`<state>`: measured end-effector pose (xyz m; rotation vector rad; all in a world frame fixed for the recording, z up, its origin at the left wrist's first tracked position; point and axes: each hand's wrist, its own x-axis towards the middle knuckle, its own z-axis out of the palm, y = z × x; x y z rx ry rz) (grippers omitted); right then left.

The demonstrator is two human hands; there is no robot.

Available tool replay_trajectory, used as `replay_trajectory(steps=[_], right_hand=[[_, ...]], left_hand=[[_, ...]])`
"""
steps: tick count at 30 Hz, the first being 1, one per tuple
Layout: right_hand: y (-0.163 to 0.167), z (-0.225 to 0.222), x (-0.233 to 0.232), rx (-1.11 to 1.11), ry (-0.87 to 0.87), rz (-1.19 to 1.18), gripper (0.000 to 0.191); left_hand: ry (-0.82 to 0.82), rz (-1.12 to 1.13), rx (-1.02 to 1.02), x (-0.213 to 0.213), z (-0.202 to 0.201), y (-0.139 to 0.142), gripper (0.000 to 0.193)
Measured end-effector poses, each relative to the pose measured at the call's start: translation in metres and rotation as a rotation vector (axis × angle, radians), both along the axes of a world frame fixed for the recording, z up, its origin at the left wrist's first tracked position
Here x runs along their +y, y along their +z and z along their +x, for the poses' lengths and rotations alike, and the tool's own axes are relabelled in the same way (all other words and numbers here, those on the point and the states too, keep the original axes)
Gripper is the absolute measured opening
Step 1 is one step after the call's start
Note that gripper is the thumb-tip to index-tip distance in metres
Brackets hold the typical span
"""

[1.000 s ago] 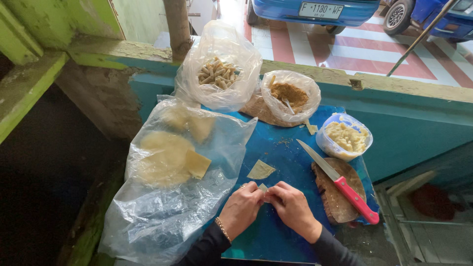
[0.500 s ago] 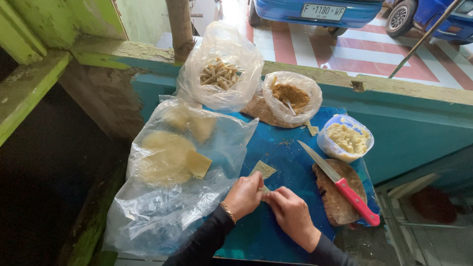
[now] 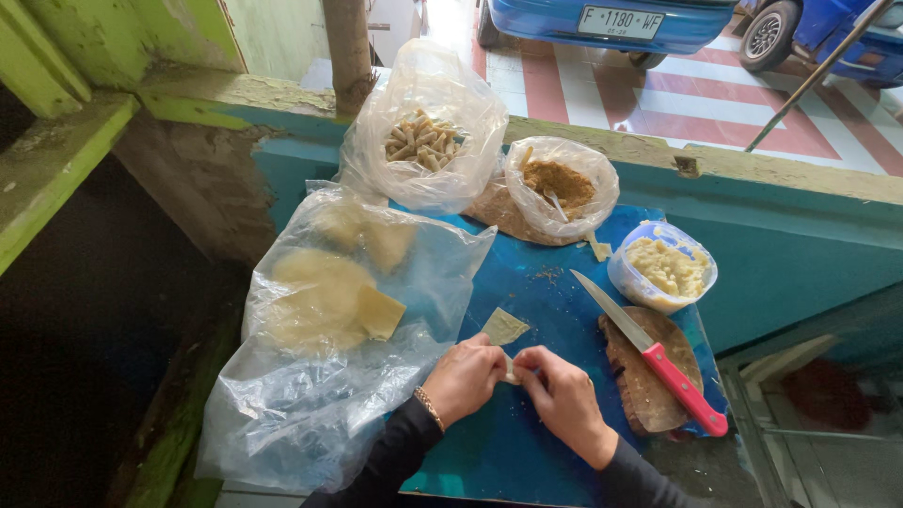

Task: The person folds small square pastry wrappers into triangles by hand, spooning brown filling from a plastic bag onto each wrapper before folding. The folded pastries are placed in a row on the blue work table, and the person reaches into a container of filling pieces between folds.

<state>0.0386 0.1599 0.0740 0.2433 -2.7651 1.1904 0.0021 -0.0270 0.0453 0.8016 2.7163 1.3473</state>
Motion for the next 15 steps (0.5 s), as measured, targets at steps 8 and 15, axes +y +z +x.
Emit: replay_trajectory(steps=[8, 15], right_hand=[[0.008, 0.000, 0.001, 0.298, 0.213, 0.238, 0.012], [0.017, 0.004, -0.004, 0.445, 0.211, 0.393, 0.009]], left_hand=[[-0.005, 0.051, -0.016, -0.002, -0.003, 0.002, 0.012], [-0.006, 0.000, 0.079, -0.006, 0.001, 0.002, 0.004]])
